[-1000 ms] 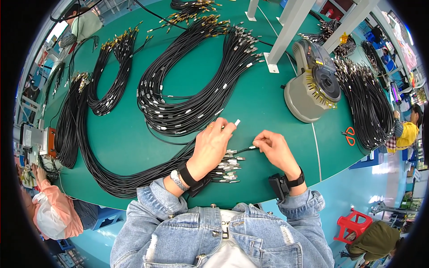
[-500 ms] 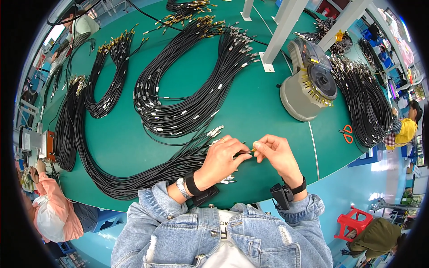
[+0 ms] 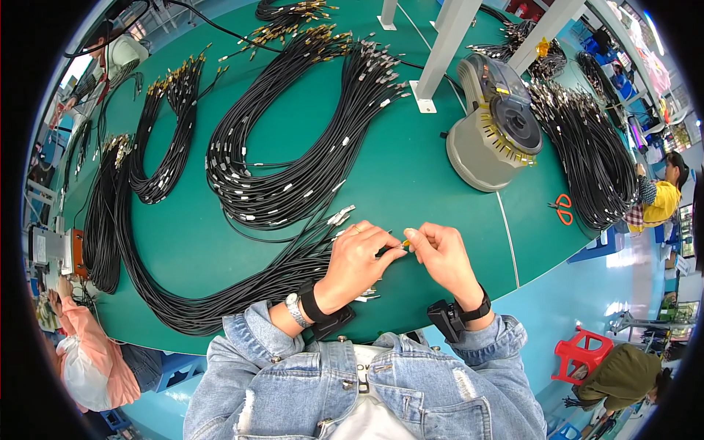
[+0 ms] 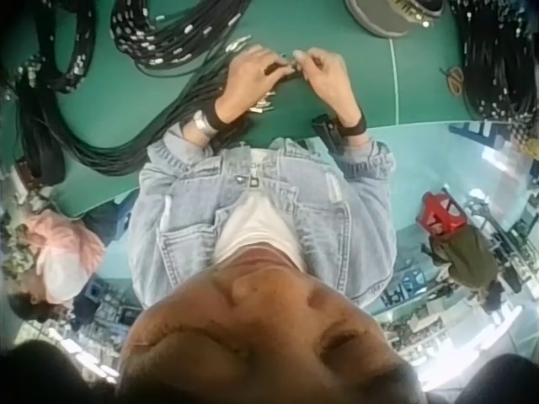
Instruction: The person gathers a bundle of cables, picks up a single cable, and applies a piece of yellow tape to the connector by hand before setting it back down. They then repeat the process with another cable.
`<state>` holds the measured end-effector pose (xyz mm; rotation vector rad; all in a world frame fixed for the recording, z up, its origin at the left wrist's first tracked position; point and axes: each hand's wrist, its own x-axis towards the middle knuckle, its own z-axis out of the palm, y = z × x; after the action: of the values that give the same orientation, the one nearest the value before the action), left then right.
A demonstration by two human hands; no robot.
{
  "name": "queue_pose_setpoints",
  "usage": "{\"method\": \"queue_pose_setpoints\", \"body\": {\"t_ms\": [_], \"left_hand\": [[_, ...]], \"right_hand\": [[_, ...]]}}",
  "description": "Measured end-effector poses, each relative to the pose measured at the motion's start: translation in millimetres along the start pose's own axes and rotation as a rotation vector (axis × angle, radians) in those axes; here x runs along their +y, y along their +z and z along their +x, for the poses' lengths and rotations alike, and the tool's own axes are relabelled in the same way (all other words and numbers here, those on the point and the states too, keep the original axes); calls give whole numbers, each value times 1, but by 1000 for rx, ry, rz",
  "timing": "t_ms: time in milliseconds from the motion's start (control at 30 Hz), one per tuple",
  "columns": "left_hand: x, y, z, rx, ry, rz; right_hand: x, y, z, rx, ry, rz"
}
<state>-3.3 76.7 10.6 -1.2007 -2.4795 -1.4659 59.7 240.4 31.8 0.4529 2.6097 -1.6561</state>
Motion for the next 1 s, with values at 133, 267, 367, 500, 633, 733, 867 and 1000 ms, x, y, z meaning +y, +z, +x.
{"method": "queue_pose_setpoints", "body": {"t_ms": [133,267,367,500,633,733,867,1000], "left_hand": [[0,3,-1,38,30,32],[1,4,-2,45,20,21],[3,3,-1,32,-12,-9],[3,4,0,26,-48,-44],[2,6,-1,64,-10,-33],[2,6,-1,83,10,-34],[5,7,-1,100,1,-25],[5,9,-2,136,2,-41]], "right_hand": [[0,2,-1,27,1,46],[2,5,-1,48,8,58],[2,7,-2,71,-3,47],[-1,9,-3,100,-32,27],[-2,9,-4,103,-49,19],[-2,9,-4,111,-56,20],[-6,11,-6,143,-86,3],[-8,10,-8,149,-86,-12]]}}
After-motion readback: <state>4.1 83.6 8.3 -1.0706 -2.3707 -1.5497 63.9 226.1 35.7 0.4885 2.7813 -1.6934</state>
